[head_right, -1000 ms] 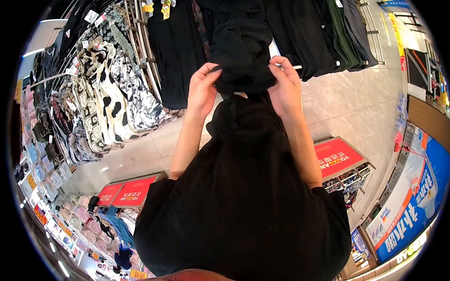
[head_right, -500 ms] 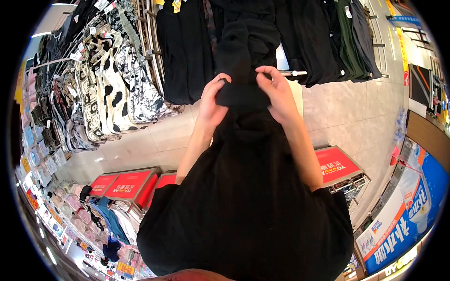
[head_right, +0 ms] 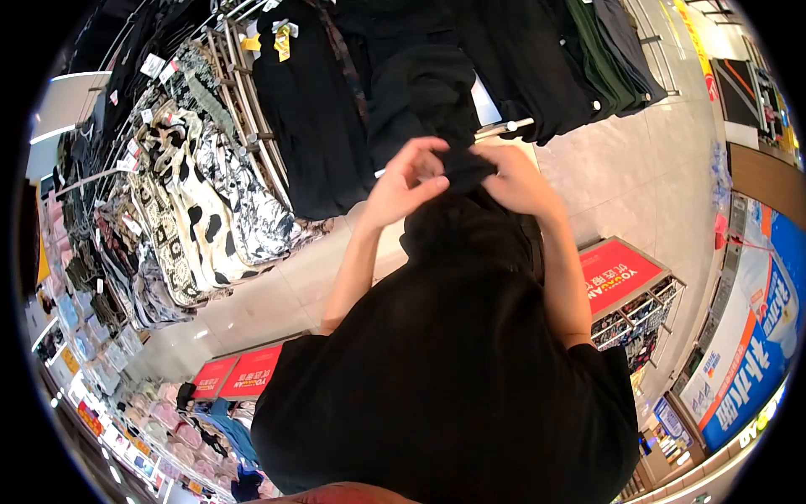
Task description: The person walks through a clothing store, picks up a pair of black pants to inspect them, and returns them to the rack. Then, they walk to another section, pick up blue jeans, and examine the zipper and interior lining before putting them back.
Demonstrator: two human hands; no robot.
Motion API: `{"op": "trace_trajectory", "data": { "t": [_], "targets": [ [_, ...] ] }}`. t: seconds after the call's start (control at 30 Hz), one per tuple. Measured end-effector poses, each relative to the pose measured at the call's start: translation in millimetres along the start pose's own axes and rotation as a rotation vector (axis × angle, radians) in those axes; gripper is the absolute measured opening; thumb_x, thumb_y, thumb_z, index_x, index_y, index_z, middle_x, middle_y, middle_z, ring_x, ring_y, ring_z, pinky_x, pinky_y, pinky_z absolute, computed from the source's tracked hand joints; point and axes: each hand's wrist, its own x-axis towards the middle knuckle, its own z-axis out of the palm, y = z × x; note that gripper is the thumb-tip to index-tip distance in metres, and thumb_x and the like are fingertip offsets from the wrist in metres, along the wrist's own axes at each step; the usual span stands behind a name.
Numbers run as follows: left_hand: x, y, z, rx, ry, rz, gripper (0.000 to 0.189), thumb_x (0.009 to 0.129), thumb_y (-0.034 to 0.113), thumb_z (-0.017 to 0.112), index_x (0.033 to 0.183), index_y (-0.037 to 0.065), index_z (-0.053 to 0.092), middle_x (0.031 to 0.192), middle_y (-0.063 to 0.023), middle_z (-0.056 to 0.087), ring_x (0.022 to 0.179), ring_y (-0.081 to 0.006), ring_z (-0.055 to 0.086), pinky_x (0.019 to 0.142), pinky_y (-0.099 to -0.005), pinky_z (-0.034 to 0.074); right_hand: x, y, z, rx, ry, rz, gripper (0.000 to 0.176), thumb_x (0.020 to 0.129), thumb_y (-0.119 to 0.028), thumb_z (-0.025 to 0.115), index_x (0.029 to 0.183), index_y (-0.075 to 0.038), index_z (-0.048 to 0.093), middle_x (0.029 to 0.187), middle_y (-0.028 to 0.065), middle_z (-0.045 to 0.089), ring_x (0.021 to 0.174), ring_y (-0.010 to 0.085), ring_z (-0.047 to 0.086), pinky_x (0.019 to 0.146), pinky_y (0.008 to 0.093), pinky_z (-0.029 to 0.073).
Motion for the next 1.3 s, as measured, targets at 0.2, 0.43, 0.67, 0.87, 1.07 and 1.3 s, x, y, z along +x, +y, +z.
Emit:
{"op": "trace_trajectory", "data": {
  "t": [0.2,0.43,0.67,0.87,1.07,1.3],
  "targets": [
    [43,-59,-37,0.879,0.487,-0.006,0.113,0.062,0.028,0.086,0.150,0.014,0.017,0.148,-0.0337,0.012,0.135,-0.0506,0.021,0.106,-0.0532,0.031,-37,24,-51,1.414,0.032,-0.362,0.049,0.096,-0.035,0.045,0.134,-0.004,0.046,0.138,0.0146,0.047,0.131,0.0318,0.041,0.112,0.0460,0.027],
    [130,-168,-62,0.977,0.720,-0.250,0.061,0.075,0.034,0.075,0.128,0.012,0.054,0.139,-0.0282,0.040,0.129,-0.0442,0.038,0.102,-0.0499,0.038,-52,-11,-70,1.601,-0.024,-0.895,0.064,0.097,-0.044,0.036,0.147,-0.006,0.027,0.154,0.0112,0.025,0.142,0.0301,0.022,0.116,0.0518,0.011],
    [140,-107,-109,-0.684,0.683,-0.070,0.036,0.098,0.028,0.054,0.114,-0.004,0.057,0.112,-0.0093,0.064,0.104,-0.0195,0.060,0.093,-0.0288,0.043,-53,-10,-77,1.426,0.355,-0.666,0.081,0.092,-0.057,0.044,0.147,-0.001,0.022,0.154,0.0216,0.018,0.143,0.0392,0.013,0.108,0.0708,0.003],
    [98,47,-79,-1.140,0.257,0.299,0.031,0.095,0.029,0.057,0.115,0.004,0.060,0.122,-0.0099,0.060,0.112,-0.0233,0.058,0.105,-0.0416,0.039,-3,8,-34,1.194,0.314,-0.367,0.076,0.095,-0.056,0.040,0.139,0.006,0.037,0.147,0.0242,0.031,0.138,0.0308,0.032,0.115,0.0420,0.022],
    [90,-4,-48,0.518,0.124,0.064,0.025,0.080,0.012,0.069,0.102,0.002,0.066,0.109,-0.0140,0.067,0.101,-0.0273,0.064,0.088,-0.0358,0.049,43,23,-19,0.433,0.398,-0.415,0.032,0.083,-0.012,0.069,0.111,0.002,0.064,0.143,0.0229,0.042,0.134,0.0293,0.041,0.108,0.0372,0.032],
    [19,-102,39,0.749,0.156,-0.328,0.023,0.081,0.016,0.066,0.098,0.002,0.069,0.091,-0.0173,0.069,0.089,-0.0301,0.067,0.080,-0.0371,0.051,-37,129,26,0.080,-0.202,-0.264,0.052,0.086,-0.024,0.066,0.130,-0.002,0.051,0.131,0.0243,0.052,0.121,0.0389,0.050,0.101,0.0410,0.041]
  ]
}}
